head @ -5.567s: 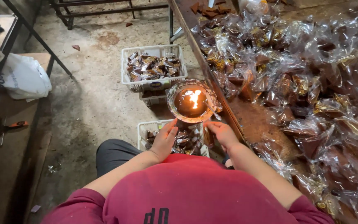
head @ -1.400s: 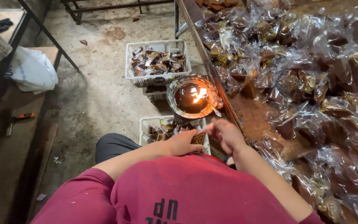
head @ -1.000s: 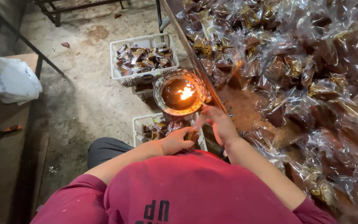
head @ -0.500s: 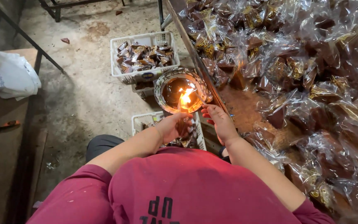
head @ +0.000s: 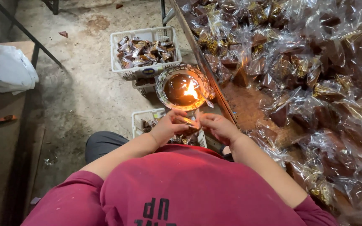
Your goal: Sealing small plastic bags containing food items by holding the edges over a candle flame and then placing them into a storage crate.
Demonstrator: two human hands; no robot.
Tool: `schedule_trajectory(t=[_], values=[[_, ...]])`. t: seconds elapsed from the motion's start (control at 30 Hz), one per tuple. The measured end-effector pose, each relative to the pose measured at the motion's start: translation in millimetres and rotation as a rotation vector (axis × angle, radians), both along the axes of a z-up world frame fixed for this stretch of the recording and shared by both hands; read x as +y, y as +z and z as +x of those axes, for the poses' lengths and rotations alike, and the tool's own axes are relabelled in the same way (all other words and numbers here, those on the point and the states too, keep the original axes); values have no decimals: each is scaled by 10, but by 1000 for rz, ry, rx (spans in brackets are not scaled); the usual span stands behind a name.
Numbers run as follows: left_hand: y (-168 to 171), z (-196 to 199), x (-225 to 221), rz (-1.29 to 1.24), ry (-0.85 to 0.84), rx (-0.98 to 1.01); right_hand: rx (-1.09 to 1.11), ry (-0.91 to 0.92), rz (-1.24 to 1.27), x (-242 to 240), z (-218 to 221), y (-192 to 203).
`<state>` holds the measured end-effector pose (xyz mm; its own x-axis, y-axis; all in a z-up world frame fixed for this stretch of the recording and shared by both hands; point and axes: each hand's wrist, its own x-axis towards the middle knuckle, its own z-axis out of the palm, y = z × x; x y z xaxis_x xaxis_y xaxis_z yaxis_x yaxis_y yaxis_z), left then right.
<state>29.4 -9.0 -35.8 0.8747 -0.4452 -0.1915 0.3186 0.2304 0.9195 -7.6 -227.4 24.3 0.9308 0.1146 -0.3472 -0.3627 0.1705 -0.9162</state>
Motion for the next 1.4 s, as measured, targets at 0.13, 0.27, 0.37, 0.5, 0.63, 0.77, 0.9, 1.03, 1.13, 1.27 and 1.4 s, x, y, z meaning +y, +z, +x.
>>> schedule_trajectory(t=[0.13,0.27,0.37,0.5,0.63,0.77,0.9,1.03,1.13,1.27,1.4], values=[[23,-76,-9,28,-17,15,-86,400,-549,-69,-23,30],[-33,-90,-18,59,-39,79,-270,111,-754,-239,110,-198],[331,-195,85,392,-31,173,-406,-232,-709,-503,91,237],[535,-280,232,364,153,395,-446,-689,-1067,-1230,93,360],[-64,-65,326,404,84,346,424,-366,-1405,-2019,265,-220],[-81,-57,275,443,37,294,317,-378,-1371,-2136,265,-302],[473,-182,286,448,-45,281,-343,-696,-768,-1291,93,372],[293,-198,244,-96,-63,316,-461,-381,-294,-77,-327,1087],[383,-246,148,-277,-129,334,-697,223,-595,201,-216,29],[359,-235,132,-113,-31,271,-652,385,-787,219,-254,119],[447,-280,133,-108,-146,267,-907,182,-993,-37,-38,-176]])
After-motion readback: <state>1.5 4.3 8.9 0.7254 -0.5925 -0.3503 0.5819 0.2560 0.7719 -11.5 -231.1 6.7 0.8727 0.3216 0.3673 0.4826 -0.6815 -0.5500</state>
